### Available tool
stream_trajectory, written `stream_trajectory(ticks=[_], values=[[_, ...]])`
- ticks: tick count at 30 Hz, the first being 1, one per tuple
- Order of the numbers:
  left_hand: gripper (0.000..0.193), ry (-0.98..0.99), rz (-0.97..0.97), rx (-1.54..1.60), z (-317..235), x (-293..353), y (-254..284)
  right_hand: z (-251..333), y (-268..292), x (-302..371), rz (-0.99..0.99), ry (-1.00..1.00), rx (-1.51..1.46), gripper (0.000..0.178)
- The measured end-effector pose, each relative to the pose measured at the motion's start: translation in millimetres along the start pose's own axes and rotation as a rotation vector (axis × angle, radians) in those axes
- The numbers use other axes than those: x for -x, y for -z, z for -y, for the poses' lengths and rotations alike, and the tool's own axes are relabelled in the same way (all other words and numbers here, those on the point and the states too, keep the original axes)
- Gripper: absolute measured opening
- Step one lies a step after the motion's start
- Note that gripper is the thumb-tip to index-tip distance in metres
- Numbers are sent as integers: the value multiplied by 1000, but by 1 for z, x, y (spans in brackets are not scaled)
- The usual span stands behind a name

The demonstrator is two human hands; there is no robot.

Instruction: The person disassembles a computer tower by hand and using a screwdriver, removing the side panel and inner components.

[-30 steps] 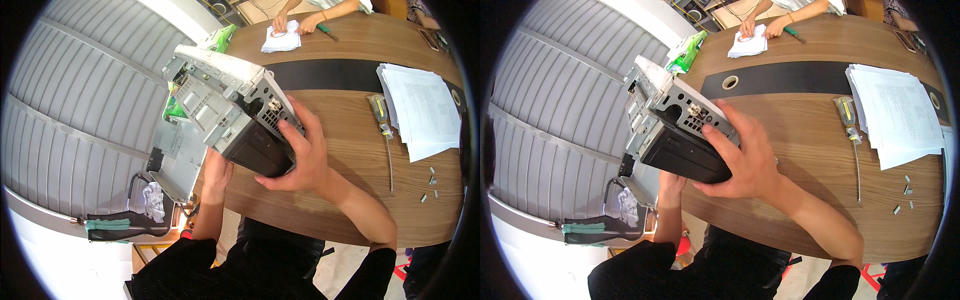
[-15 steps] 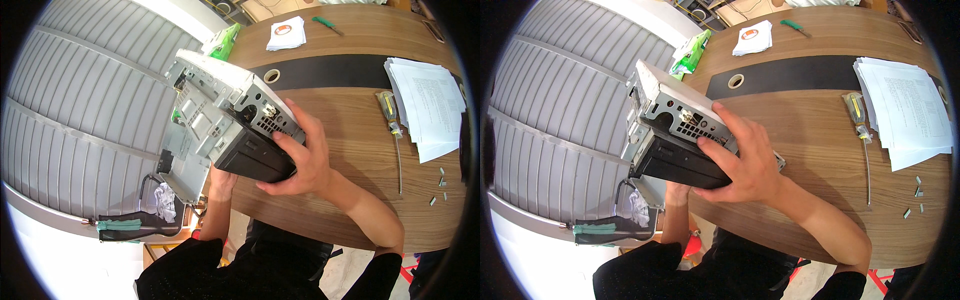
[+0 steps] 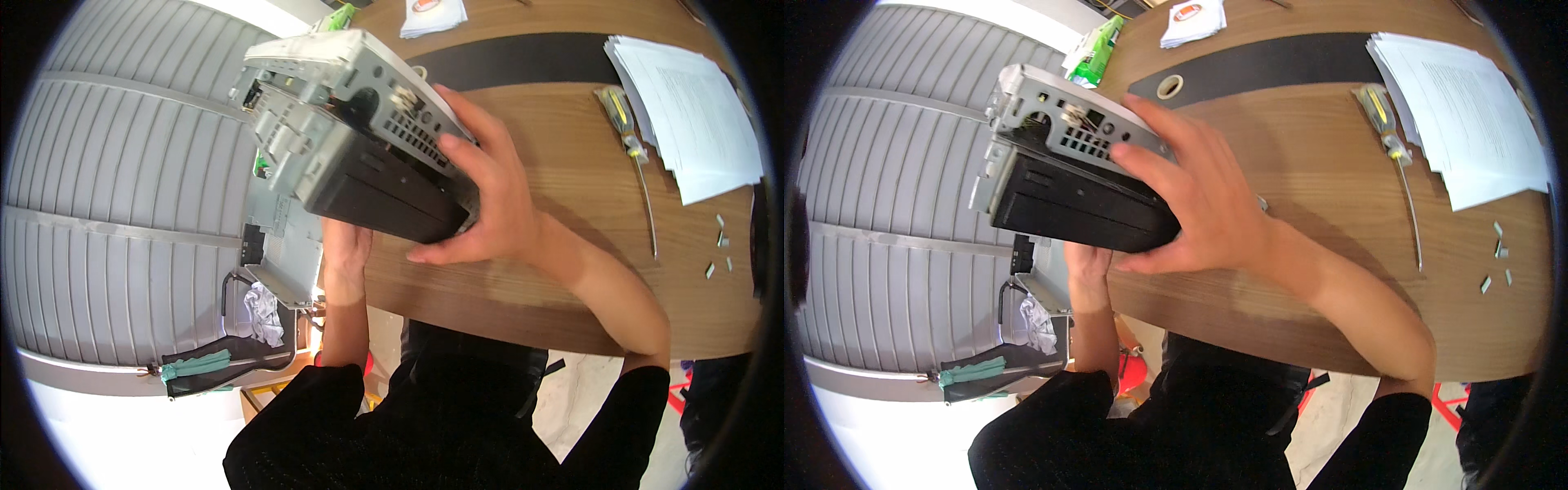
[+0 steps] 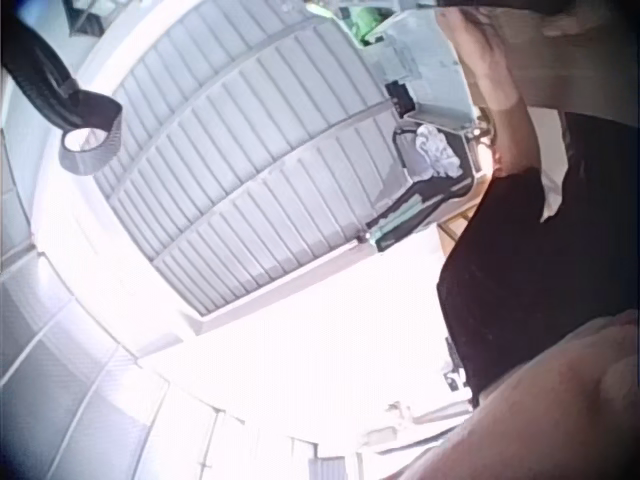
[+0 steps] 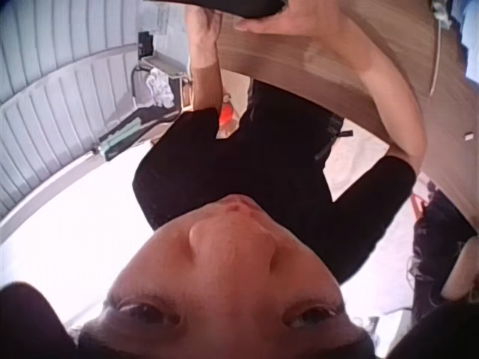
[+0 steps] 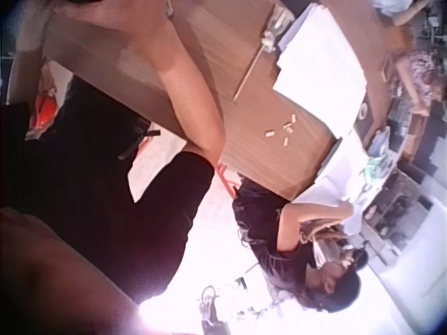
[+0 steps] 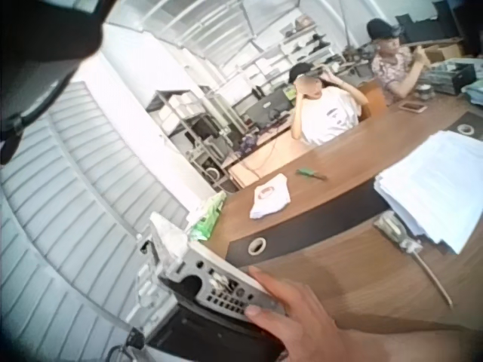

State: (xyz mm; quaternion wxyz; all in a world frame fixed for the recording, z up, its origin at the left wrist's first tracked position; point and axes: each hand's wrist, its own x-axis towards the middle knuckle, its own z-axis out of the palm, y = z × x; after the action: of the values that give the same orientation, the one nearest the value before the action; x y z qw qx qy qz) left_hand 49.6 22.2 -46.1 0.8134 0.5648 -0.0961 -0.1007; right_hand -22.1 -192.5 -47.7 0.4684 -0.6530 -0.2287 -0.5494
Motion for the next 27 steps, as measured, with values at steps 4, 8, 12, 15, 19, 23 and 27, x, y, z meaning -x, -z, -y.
stream_trajectory(ticks=[4,8,12,15,19,23,27], values=[[29,37,-43,-29,-1,1,-8,-2,5,10,32,9,14,98],[27,9,29,-18,3,-1,12,4,1,28,16,-1,91,104],[26,40,20,-39,3,-1,23,7,0,35,-5,-160,137,104],[27,35,14,-19,2,-2,22,8,0,34,-32,-162,131,102],[28,-27,1,-103,6,-8,10,6,0,31,-57,-188,171,99],[30,28,-41,-117,5,-15,3,4,0,29,-95,-179,179,97],[32,30,26,-97,2,-16,3,3,0,27,-87,-181,147,97]])
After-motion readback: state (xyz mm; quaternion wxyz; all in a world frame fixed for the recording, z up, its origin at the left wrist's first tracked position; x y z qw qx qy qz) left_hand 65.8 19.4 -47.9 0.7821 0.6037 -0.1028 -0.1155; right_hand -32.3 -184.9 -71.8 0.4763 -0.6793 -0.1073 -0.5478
